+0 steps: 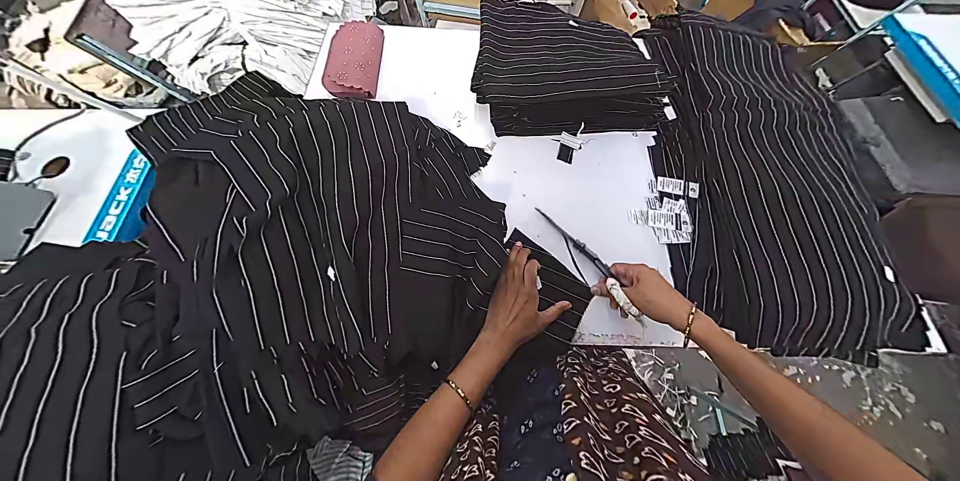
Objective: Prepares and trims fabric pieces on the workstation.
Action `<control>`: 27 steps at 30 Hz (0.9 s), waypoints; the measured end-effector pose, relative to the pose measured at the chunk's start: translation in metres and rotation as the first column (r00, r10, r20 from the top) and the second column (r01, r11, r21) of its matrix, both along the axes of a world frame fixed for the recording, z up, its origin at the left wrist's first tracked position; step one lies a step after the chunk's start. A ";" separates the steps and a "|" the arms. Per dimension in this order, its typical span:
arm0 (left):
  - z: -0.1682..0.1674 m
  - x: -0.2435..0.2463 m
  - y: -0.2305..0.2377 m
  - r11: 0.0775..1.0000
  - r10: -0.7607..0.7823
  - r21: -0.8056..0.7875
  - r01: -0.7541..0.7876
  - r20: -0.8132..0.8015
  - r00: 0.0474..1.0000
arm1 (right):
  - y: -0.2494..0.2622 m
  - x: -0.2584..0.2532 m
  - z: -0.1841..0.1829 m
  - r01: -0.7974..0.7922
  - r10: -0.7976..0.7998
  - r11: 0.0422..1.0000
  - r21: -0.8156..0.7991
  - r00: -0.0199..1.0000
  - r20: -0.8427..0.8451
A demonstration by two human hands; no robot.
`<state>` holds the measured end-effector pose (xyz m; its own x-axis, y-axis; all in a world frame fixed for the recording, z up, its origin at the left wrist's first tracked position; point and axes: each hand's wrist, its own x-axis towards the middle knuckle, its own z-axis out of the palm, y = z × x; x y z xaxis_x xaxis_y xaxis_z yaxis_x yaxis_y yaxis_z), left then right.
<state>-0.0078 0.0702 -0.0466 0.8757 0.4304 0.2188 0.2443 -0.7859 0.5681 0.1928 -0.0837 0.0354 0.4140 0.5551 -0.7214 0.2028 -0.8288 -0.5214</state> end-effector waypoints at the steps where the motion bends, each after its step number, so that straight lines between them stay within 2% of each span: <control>1: 0.000 0.000 0.000 1.000 0.000 0.009 0.000 0.000 1.000 | -0.001 0.005 0.002 -0.013 0.011 1.000 0.011 0.989 0.146; 3: 0.001 0.001 0.001 1.000 -0.005 0.014 0.005 -0.012 1.000 | -0.002 0.017 0.002 -0.027 0.013 0.999 0.030 0.920 0.392; 5: 0.001 0.001 0.000 1.000 -0.010 0.024 0.011 -0.030 0.999 | -0.004 0.028 -0.005 -0.036 0.004 0.998 0.047 0.830 0.558; 8: 0.000 0.003 0.000 0.999 -0.038 0.017 0.039 -0.065 0.997 | -0.007 0.021 -0.023 -0.101 -0.105 0.965 0.243 0.697 0.709; 10: 0.001 0.003 0.000 0.997 -0.068 0.015 0.070 -0.111 0.992 | -0.003 -0.009 -0.031 -0.142 -0.114 0.939 0.313 0.731 0.673; 13: 0.000 0.004 0.000 0.994 -0.099 0.025 0.102 -0.101 0.990 | 0.005 -0.066 -0.035 -0.063 -0.064 0.966 0.250 0.881 0.469; 15: 0.001 0.008 -0.002 0.991 -0.129 -0.028 0.128 -0.055 0.990 | 0.007 -0.081 -0.031 -0.003 -0.086 0.978 0.207 0.905 0.416; 17: 0.003 0.008 -0.006 0.970 -0.188 -0.150 0.194 0.054 0.981 | -0.008 -0.073 -0.025 0.056 -0.154 0.971 0.230 0.888 0.433; 19: 0.012 0.007 -0.015 0.915 -0.291 -0.262 0.308 0.103 0.951 | -0.043 -0.050 -0.014 0.122 -0.249 0.958 0.261 0.805 0.539; 21: 0.018 0.001 -0.029 0.894 -0.366 -0.245 0.375 0.082 0.927 | -0.090 -0.025 0.008 0.230 -0.316 0.949 0.217 0.694 0.647; 23: 0.015 -0.009 -0.036 0.929 -0.347 -0.130 0.347 0.023 0.938 | -0.130 -0.005 0.028 0.385 -0.374 0.908 0.163 0.575 0.727; 25: 0.004 -0.019 -0.033 0.964 -0.266 0.003 0.267 -0.041 0.963 | -0.148 0.003 0.033 0.490 -0.445 0.847 0.208 0.438 0.781; 26: -0.001 -0.022 -0.029 0.969 -0.238 0.052 0.242 -0.073 0.968 | -0.148 0.003 0.030 0.472 -0.453 0.847 0.245 0.397 0.798; 27: -0.005 -0.023 -0.023 0.968 -0.228 0.085 0.237 -0.104 0.968 | -0.140 -0.001 0.025 0.387 -0.442 0.875 0.292 0.390 0.808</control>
<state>-0.0309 0.0468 -0.0512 0.9676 0.1934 0.1621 0.0966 -0.8772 0.4704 0.1916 -0.2239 0.0601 0.9790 0.1593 0.1274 0.1944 -0.9181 -0.3455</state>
